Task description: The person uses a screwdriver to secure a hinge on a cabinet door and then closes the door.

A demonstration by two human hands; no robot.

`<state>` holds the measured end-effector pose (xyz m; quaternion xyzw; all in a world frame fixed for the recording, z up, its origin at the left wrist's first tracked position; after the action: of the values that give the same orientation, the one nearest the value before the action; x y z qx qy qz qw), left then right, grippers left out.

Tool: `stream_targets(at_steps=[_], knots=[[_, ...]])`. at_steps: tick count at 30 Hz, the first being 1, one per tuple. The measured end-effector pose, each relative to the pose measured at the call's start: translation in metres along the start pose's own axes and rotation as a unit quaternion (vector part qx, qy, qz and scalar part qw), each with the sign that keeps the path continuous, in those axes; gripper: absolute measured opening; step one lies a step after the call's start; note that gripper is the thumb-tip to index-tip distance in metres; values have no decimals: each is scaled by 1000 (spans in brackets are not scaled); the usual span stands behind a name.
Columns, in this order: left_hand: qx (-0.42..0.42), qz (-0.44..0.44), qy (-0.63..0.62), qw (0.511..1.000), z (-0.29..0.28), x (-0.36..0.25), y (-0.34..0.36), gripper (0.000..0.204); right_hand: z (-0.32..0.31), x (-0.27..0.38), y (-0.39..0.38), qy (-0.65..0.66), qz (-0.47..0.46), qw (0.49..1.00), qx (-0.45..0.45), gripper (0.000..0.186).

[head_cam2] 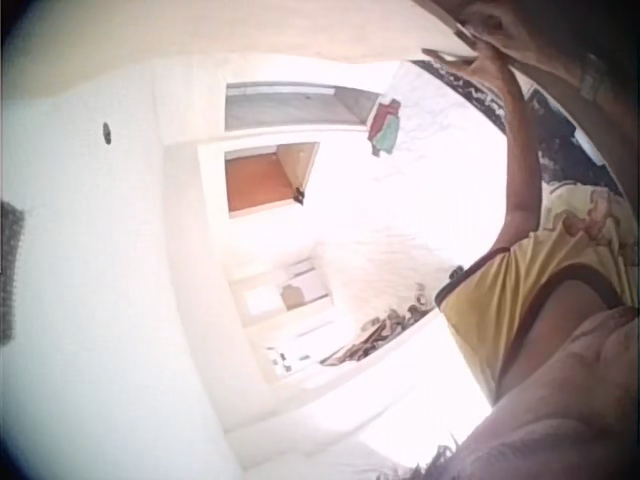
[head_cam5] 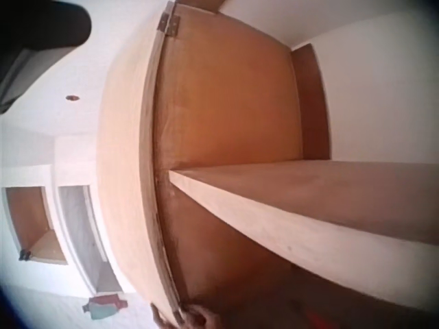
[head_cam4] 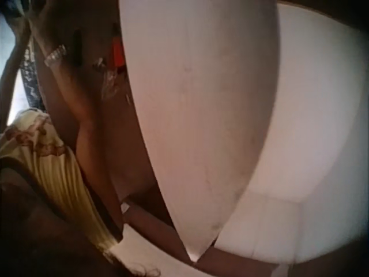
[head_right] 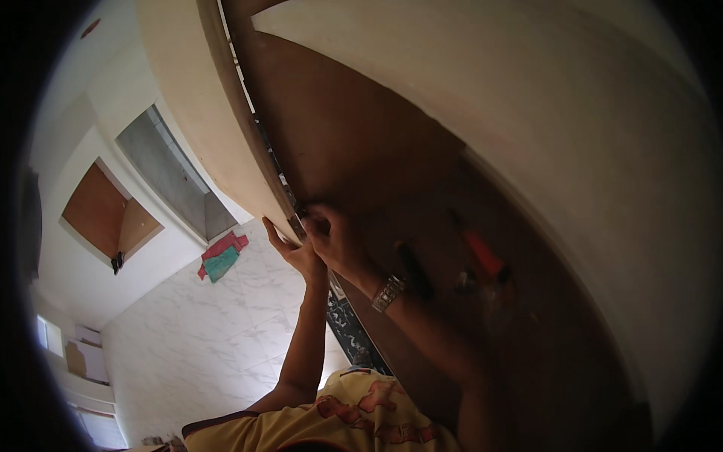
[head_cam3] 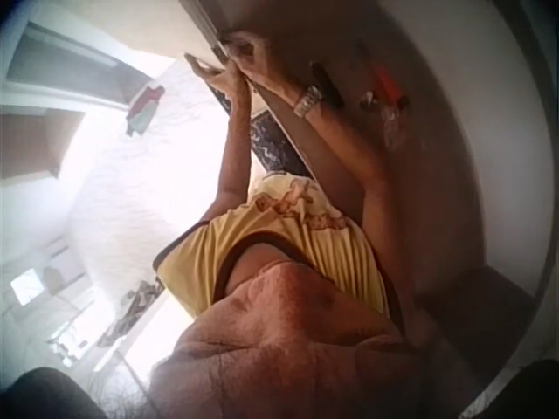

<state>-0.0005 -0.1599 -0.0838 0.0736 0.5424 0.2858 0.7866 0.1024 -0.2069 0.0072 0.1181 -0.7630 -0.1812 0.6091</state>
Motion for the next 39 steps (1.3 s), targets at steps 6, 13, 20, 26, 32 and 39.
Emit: stream_targets(at_steps=[6, 13, 20, 26, 32, 39], knots=[[-16, 6, 9, 1000, -1, 3, -1, 108, 2, -5, -1, -9, -34, 999, -15, 25], [-2, 57, 70, 996, -2, 1, 1, 98, 5, -9, 1, 51, -7, 999, -12, 23], [20, 31, -29, 999, 1, 5, 6, 103, -12, -8, -2, 8, -46, 998, -38, 19], [29, -5, -49, 998, -4, 3, 6, 111, -31, -3, -19, -100, -3, 995, 0, 17], [16, 21, 2, 1000, -4, -9, 3, 114, -82, 28, -63, -248, -7, 969, 11, 15], [12, 16, -3, 1000, -13, -5, 3, 112, -78, 60, -78, -263, 5, 964, 43, 15]])
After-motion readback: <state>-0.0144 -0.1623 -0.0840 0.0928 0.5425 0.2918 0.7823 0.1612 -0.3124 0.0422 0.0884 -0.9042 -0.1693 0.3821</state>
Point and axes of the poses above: each hand's wrist, its own y-axis towards the middle knuckle, its own z-axis out of the palm, x = y × z, the point moved 4 cm from there along y, towards the middle knuckle, and after that the axes turned 7 degrees about x, right-handed, at the moved point
